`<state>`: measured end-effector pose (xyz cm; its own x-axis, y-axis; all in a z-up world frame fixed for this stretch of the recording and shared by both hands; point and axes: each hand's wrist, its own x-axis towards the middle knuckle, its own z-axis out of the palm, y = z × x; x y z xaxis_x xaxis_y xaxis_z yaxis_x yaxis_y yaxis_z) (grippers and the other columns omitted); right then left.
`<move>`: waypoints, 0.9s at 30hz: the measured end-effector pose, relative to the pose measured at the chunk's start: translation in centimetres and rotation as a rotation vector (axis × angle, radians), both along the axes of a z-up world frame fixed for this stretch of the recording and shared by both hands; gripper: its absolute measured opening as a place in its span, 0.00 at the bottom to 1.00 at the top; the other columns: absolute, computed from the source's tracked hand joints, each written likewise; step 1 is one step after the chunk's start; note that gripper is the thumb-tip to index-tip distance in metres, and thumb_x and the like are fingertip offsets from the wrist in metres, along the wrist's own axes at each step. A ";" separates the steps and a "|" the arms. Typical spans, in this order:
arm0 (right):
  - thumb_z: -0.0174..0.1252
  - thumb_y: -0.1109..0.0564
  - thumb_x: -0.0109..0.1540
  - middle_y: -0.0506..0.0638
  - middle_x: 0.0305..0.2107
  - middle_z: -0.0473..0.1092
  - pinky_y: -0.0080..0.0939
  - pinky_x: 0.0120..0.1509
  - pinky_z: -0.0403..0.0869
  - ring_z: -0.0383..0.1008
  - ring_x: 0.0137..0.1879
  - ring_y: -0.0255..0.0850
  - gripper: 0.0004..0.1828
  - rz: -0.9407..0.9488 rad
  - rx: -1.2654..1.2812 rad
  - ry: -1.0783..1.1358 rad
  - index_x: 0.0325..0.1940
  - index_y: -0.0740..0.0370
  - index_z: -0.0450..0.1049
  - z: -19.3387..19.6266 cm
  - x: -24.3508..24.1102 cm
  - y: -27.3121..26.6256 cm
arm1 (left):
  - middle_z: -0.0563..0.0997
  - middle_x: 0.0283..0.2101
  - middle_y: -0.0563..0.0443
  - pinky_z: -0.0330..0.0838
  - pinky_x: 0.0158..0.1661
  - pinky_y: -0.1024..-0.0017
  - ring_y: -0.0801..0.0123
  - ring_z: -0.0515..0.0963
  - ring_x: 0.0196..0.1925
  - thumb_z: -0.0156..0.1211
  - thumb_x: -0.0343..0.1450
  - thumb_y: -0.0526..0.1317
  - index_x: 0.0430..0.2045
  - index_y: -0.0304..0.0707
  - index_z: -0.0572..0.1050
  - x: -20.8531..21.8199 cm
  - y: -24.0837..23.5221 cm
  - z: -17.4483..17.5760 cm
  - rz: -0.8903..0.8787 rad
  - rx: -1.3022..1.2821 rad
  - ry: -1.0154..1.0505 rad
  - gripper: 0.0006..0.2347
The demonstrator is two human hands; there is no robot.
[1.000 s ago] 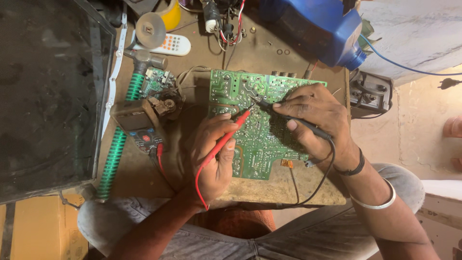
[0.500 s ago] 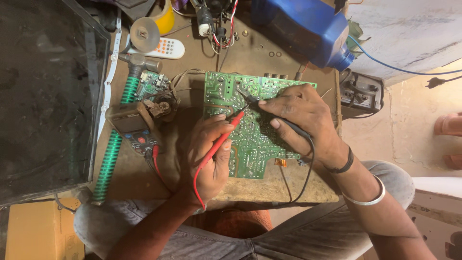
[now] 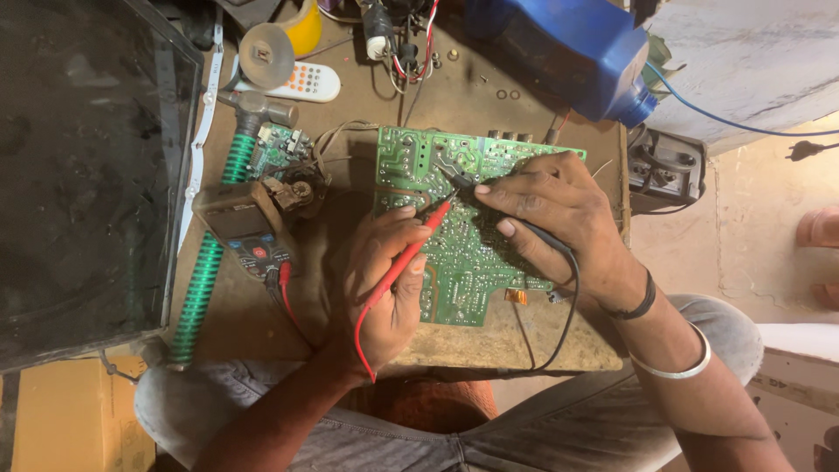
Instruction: The person uses a multimeter to test points on a green circuit board and then uses a soldering iron to reflow or repair solder joints. They handle a small component and continue testing and soldering across different areas of the board.
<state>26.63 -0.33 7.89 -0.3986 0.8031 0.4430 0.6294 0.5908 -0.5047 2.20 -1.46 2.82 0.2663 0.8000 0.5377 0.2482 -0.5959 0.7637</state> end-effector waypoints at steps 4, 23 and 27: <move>0.60 0.59 0.64 0.53 0.45 0.77 0.47 0.63 0.68 0.70 0.54 0.50 0.17 0.000 -0.022 0.000 0.56 0.65 0.78 0.0 0.2 0.0 | 0.78 0.53 0.38 0.70 0.64 0.57 0.48 0.78 0.62 0.55 0.77 0.32 0.50 0.31 0.72 -0.1 0.0 0.2 0.000 -0.008 0.016 0.08; 0.60 0.56 0.61 0.56 0.42 0.78 0.43 0.58 0.76 0.78 0.50 0.47 0.15 -0.125 -0.026 0.168 0.50 0.65 0.80 -2.4 1.9 0.0 | 0.79 0.51 0.39 0.71 0.64 0.55 0.49 0.78 0.62 0.55 0.77 0.31 0.49 0.29 0.73 -0.1 0.0 0.0 -0.011 0.009 0.041 0.08; 0.60 0.55 0.62 0.57 0.43 0.78 0.42 0.57 0.76 0.79 0.50 0.46 0.16 -0.144 -0.049 0.180 0.51 0.64 0.80 -2.2 1.8 0.0 | 0.79 0.50 0.39 0.69 0.65 0.54 0.48 0.78 0.62 0.54 0.78 0.31 0.49 0.29 0.73 0.1 0.1 -0.2 -0.020 0.005 0.022 0.07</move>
